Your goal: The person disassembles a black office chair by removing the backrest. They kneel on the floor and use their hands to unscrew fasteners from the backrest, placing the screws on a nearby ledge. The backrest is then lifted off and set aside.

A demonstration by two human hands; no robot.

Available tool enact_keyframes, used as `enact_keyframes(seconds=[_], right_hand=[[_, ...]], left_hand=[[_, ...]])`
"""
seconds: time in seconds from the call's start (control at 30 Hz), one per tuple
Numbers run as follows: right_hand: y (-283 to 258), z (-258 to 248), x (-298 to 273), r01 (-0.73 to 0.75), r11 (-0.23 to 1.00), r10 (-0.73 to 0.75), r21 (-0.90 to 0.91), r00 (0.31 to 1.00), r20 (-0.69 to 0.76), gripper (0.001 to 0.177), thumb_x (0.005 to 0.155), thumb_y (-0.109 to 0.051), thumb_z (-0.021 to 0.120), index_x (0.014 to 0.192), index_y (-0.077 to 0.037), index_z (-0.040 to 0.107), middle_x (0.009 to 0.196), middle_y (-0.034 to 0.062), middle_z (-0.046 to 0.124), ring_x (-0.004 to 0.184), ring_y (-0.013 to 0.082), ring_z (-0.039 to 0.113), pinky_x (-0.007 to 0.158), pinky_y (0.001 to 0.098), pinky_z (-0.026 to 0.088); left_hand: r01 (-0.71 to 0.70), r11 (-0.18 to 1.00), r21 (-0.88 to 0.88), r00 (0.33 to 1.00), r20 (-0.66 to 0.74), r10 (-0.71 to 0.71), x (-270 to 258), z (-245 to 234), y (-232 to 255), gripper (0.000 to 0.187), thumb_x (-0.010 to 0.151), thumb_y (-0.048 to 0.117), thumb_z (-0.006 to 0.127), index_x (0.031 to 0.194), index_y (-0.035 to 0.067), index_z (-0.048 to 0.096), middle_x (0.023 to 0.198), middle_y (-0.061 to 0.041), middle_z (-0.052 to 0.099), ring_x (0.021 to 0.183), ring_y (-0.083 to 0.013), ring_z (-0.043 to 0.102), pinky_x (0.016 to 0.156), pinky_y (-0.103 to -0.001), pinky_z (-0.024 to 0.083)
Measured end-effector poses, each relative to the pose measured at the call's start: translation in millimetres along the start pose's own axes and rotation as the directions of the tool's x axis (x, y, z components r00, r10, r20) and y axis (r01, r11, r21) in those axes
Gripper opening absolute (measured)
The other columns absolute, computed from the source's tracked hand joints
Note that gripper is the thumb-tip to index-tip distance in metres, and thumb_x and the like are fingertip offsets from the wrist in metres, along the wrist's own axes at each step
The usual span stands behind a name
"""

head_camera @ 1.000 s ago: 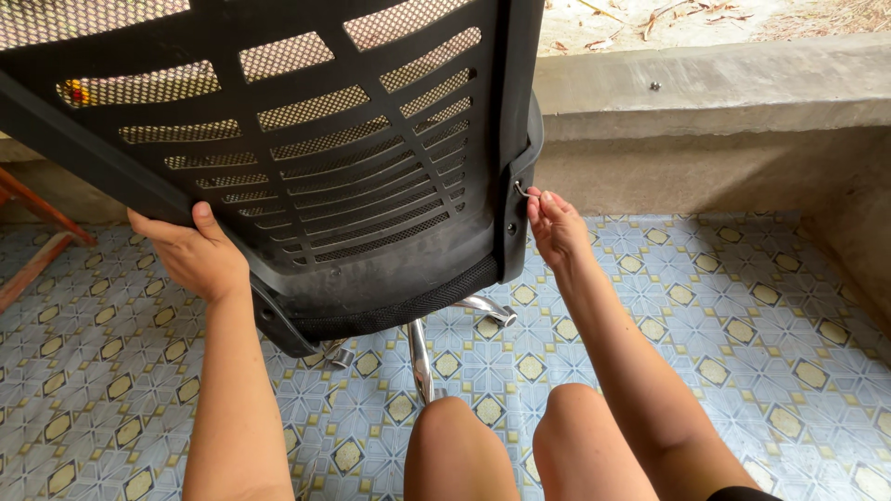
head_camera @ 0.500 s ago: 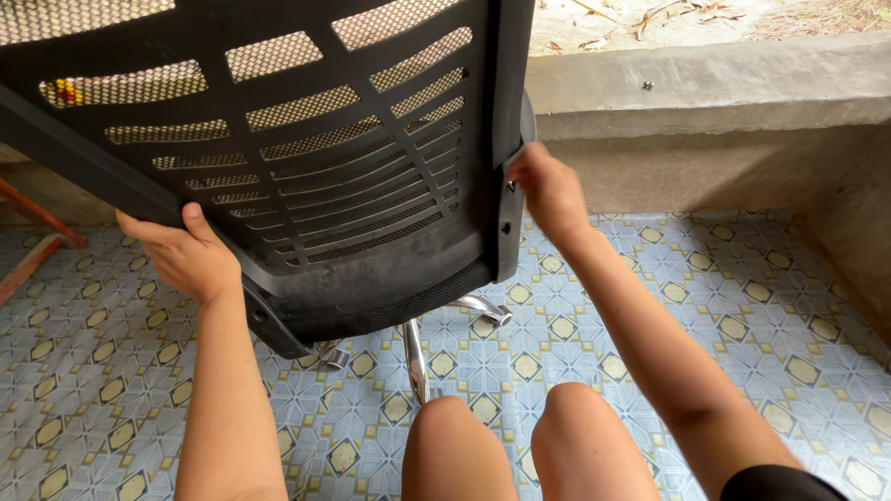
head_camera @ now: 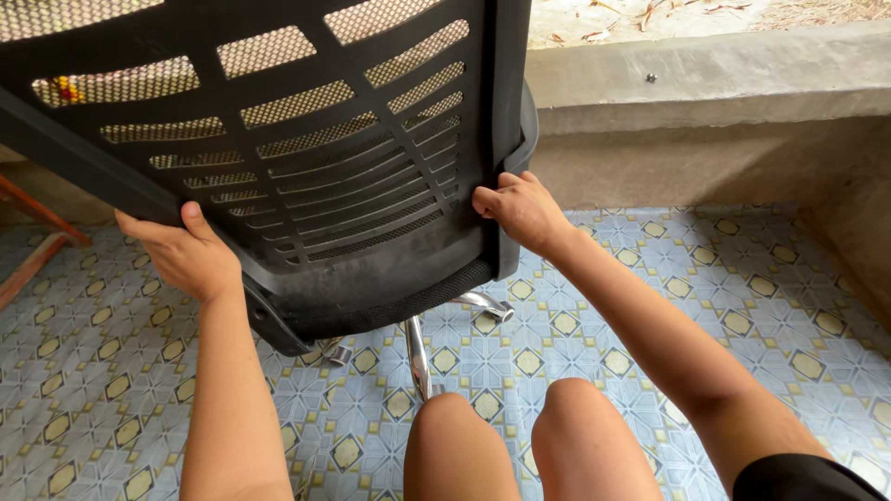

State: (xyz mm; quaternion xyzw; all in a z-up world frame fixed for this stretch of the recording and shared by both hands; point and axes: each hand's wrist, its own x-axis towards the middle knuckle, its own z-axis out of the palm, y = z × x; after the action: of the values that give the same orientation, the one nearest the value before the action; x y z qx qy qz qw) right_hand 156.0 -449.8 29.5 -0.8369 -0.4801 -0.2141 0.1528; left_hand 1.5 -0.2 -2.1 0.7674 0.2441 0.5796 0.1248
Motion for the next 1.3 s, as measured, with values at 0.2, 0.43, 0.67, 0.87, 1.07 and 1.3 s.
enact_keyframes(seconds=[0.2, 0.43, 0.67, 0.87, 1.07, 1.3], right_hand=[[-0.1, 5.4, -8.7, -0.021, 0.990, 0.050, 0.138, 0.976, -0.211, 0.017, 0.083, -0.013, 0.079, 0.094, -0.013, 0.066, 0.103, 0.0060, 0.063, 0.097, 0.0278, 0.062, 0.086, 0.0393, 0.050], [-9.6, 14.0, -24.4, -0.076, 0.982, 0.134, 0.176, 0.927, -0.350, 0.019, 0.082, -0.007, 0.082, 0.096, -0.009, 0.069, 0.127, 0.0104, 0.051, 0.088, 0.0247, 0.067, 0.078, 0.0372, 0.056], [-25.2, 40.8, -23.8, -0.184, 0.910, 0.361, 0.370, 0.790, -0.496, 0.026, 0.076, -0.003, 0.085, 0.096, -0.007, 0.068, 0.126, 0.0126, 0.048, 0.083, 0.0209, 0.064, 0.077, 0.0348, 0.056], [-23.6, 31.4, -18.0, -0.186, 0.964, 0.260, 0.191, 0.818, -0.513, 0.021, 0.080, -0.010, 0.084, 0.094, -0.013, 0.069, 0.100, 0.0044, 0.056, 0.083, 0.0253, 0.062, 0.074, 0.0389, 0.051], [-15.0, 13.8, -10.4, -0.101, 0.995, 0.099, 0.012, 0.928, -0.360, 0.016, 0.082, -0.014, 0.080, 0.090, -0.015, 0.066, 0.096, 0.0050, 0.057, 0.086, 0.0280, 0.061, 0.076, 0.0408, 0.048], [-11.8, 6.3, -26.2, 0.080, 0.990, -0.022, 0.113, 0.895, -0.445, 0.016, 0.085, -0.012, 0.076, 0.094, -0.014, 0.063, 0.104, 0.0030, 0.060, 0.091, 0.0279, 0.061, 0.079, 0.0387, 0.049]], left_hand=[[0.038, 0.999, 0.034, 0.999, 0.032, -0.039, 0.9, -1.0, -1.3, 0.084, 0.115, 0.068, 0.034, 0.158, 0.000, 0.009, 0.138, -0.025, 0.060, 0.119, -0.0409, 0.066, 0.090, -0.051, 0.056], [0.007, 1.000, 0.002, 1.000, 0.013, -0.007, 0.6, -0.1, -0.8, 0.082, 0.113, 0.064, 0.034, 0.158, 0.001, 0.009, 0.140, -0.025, 0.058, 0.124, -0.0410, 0.065, 0.097, -0.052, 0.054], [0.002, 1.000, -0.001, 1.000, 0.011, -0.002, 0.3, -1.2, -0.4, 0.081, 0.111, 0.060, 0.035, 0.158, 0.000, 0.008, 0.141, -0.026, 0.057, 0.125, -0.0423, 0.065, 0.098, -0.053, 0.054], [0.049, 0.999, 0.022, 0.998, 0.034, -0.049, 1.1, -1.9, 0.7, 0.081, 0.116, 0.064, 0.040, 0.157, 0.000, 0.011, 0.142, -0.026, 0.058, 0.122, -0.0425, 0.065, 0.093, -0.053, 0.053], [-0.028, 1.000, 0.004, 1.000, -0.008, 0.028, 0.6, 0.4, -0.9, 0.077, 0.112, 0.057, 0.037, 0.158, 0.001, 0.011, 0.142, -0.026, 0.057, 0.128, -0.0422, 0.064, 0.100, -0.052, 0.054], [0.019, 1.000, 0.006, 0.999, 0.035, -0.019, 0.7, -1.2, -0.7, 0.077, 0.118, 0.058, 0.039, 0.159, 0.000, 0.010, 0.143, -0.024, 0.058, 0.128, -0.0402, 0.064, 0.100, -0.051, 0.053]])
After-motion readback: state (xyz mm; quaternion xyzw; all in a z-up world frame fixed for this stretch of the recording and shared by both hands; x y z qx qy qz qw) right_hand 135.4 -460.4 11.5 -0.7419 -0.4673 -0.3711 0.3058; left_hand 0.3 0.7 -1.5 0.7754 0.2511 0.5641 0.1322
